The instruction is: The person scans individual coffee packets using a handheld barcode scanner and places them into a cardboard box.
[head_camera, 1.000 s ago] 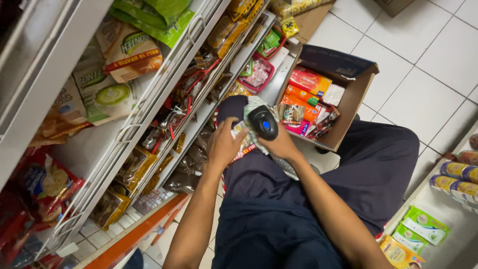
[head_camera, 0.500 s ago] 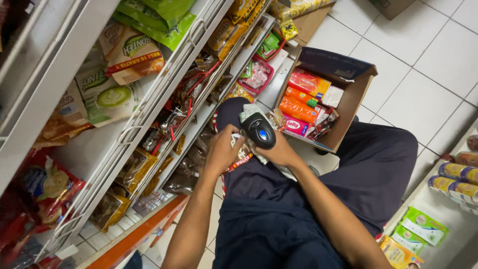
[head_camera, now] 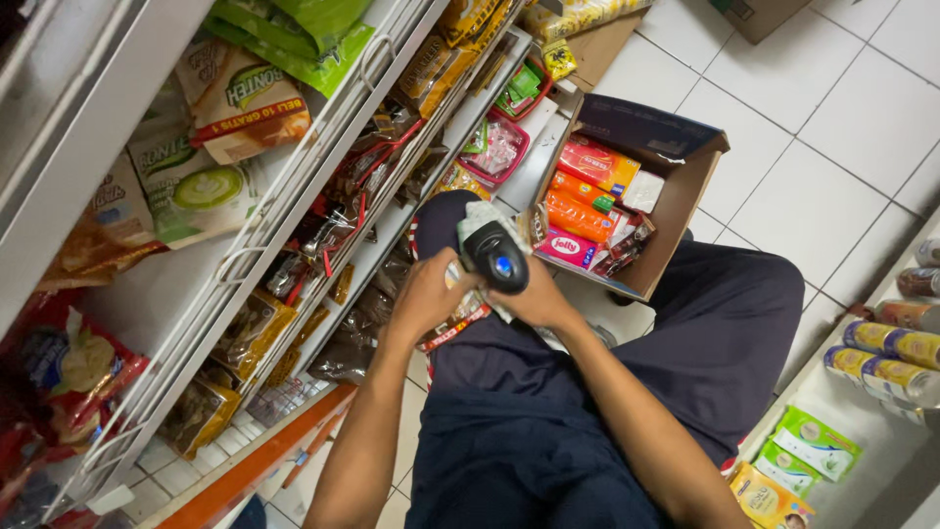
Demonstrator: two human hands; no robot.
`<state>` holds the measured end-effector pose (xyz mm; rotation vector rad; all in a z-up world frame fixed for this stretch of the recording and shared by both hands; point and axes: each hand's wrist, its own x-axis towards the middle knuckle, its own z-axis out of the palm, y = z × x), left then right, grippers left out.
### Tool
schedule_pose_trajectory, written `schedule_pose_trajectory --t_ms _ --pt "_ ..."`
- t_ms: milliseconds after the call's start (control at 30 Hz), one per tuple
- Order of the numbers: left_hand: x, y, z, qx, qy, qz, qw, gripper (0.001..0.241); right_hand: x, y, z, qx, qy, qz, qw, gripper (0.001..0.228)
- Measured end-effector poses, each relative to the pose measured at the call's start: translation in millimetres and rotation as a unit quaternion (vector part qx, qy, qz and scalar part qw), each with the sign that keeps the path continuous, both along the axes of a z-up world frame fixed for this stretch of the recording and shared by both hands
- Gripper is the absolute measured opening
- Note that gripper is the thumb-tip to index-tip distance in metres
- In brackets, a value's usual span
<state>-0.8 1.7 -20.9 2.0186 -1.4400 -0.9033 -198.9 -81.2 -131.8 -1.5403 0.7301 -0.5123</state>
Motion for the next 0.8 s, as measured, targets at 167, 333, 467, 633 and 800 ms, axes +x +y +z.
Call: schedule_pose_trajectory --t_ms 167,333,467,633,800 --pt "32 24 11 0.038 0.093 -0.042 0.994 0.036 -4 -14 -3 0.041 0.053 -0.068 0.995 0.053" --pt "29 13 0 0.039 0.029 0.004 0.999 0.036 -3 2 1 0.045 -0.032 0.03 0.998 0.053" --pt "4 -15 -9 0.011 -0.045 0.017 0.999 0.026 3 3 10 0.007 -0.002 0.009 1.0 0.057" --pt "14 -1 6 0.098 -0.021 0.008 0.995 0.036 4 -14 28 -0.042 0.066 -0.032 0.996 0.054" --pt "20 3 -2 0.052 0.013 -0.007 0.999 0.027 1 -2 45 0.003 -0.001 0.06 0.998 0.048"
